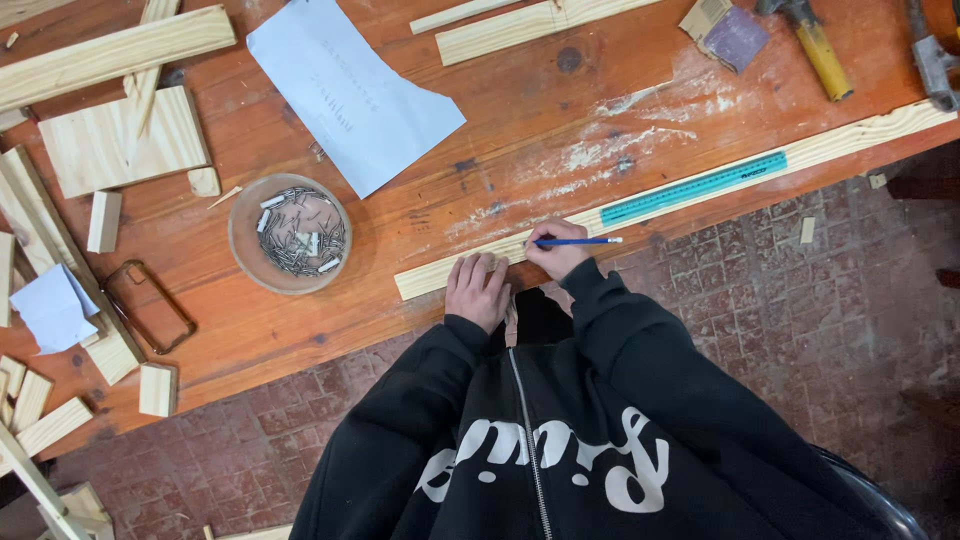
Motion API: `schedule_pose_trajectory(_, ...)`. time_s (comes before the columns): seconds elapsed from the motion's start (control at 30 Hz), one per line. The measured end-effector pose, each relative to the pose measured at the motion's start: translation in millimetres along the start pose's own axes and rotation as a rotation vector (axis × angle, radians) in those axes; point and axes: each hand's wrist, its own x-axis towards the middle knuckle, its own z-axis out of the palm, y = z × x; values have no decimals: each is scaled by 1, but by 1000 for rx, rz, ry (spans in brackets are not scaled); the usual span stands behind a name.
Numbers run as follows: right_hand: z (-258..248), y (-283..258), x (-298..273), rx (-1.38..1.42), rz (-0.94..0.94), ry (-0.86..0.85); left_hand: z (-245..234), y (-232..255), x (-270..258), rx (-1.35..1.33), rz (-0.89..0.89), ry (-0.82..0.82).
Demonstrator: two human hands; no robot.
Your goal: The person measures and marks a wooden plank on a workbench using a ruler and pencil. They repeatedly reposition the ruler and make marks along the length of the wood.
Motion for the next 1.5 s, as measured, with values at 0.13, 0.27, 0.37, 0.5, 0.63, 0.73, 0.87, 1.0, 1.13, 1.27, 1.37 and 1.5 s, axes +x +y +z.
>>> schedule_pose_trajectory(0.13,1,4,1,-38,-1,9,2,0,-1,-6,-19,-32)
schedule_pose_trajectory(0.27,1,4,0,-14,37,-8,2,1,-2,4,-10,-24)
schedule_pose_trajectory(0.37,1,5,1,41,69,-4,2,1,-2,0,-7,-28)
schedule_pose_trajectory(0.5,-1,21,-9,213,138,38,-9,0,3,-71,-49,-90)
schedule_pose_trajectory(0.63,-28,1,-24,210,99,98,-9,5,4,-117,-107,-114)
schedule_pose_trajectory(0.73,-46,-11,-33,277,103,90,-6,10,7,-195,-99,-135)
schedule_pose_trajectory(0.87,-78,-2,-45,461,230,208,-10,26,18,-310,-41,-146)
schedule_pose_trajectory(1.0,-112,-8,-42,238,303,349,-5,41,29,-346,35,-149)
schedule_pose_trajectory(1.13,-145,32,-40,-45,224,305,23,60,25,-369,51,-182)
schedule_pose_trajectory(1.27,-171,56,-21,-407,-66,247,37,84,32,-324,53,-165)
schedule_pose_trajectory(1.37,-198,88,-15,-613,-62,231,36,122,56,-325,21,-167)
schedule_pose_trajectory(1.5,-219,116,-2,-700,-144,159,59,156,70,-211,25,-131)
